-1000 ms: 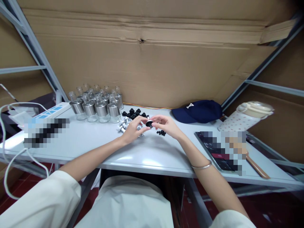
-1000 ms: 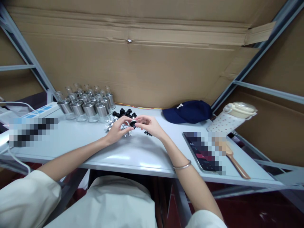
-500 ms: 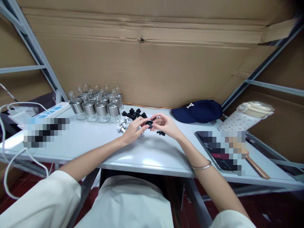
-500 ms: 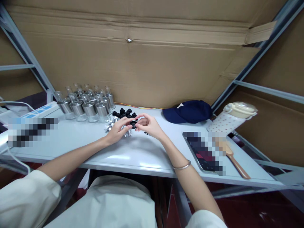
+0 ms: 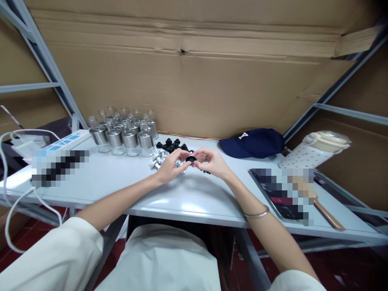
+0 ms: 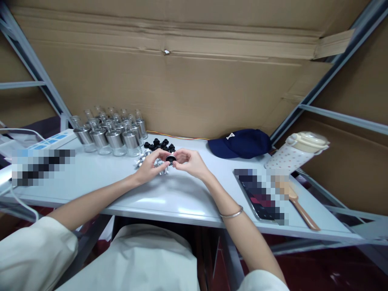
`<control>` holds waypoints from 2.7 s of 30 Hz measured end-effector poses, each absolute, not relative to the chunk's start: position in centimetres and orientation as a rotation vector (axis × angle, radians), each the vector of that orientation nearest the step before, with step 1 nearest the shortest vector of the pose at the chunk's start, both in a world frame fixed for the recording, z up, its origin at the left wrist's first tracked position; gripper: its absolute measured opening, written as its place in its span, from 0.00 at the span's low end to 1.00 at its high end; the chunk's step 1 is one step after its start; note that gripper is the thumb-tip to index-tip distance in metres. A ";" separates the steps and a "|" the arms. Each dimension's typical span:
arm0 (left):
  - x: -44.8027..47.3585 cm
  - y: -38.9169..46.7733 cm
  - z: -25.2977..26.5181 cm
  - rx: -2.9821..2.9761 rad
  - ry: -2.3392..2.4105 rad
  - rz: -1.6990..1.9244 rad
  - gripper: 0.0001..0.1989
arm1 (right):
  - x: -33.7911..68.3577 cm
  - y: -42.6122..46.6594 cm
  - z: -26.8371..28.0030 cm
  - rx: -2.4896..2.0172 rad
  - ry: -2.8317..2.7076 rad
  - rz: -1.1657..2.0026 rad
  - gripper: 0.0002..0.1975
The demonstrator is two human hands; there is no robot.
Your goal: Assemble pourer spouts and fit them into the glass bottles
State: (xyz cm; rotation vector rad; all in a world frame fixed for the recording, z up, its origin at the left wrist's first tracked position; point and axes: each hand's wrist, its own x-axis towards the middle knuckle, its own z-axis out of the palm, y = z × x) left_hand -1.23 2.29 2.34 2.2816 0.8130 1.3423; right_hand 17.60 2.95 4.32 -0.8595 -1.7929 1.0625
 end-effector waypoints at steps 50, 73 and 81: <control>0.6 0.4 7.4 1.984 0.652 1.686 0.18 | 17.8 3.2 4.8 -0.824 -1.587 0.175 0.12; 1.5 0.3 2.4 2.140 0.467 1.526 0.15 | 17.6 1.1 5.6 -0.606 -1.672 0.074 0.14; 1.8 0.4 2.2 2.153 0.380 1.543 0.24 | 17.0 -1.0 6.7 -0.541 -1.756 0.133 0.13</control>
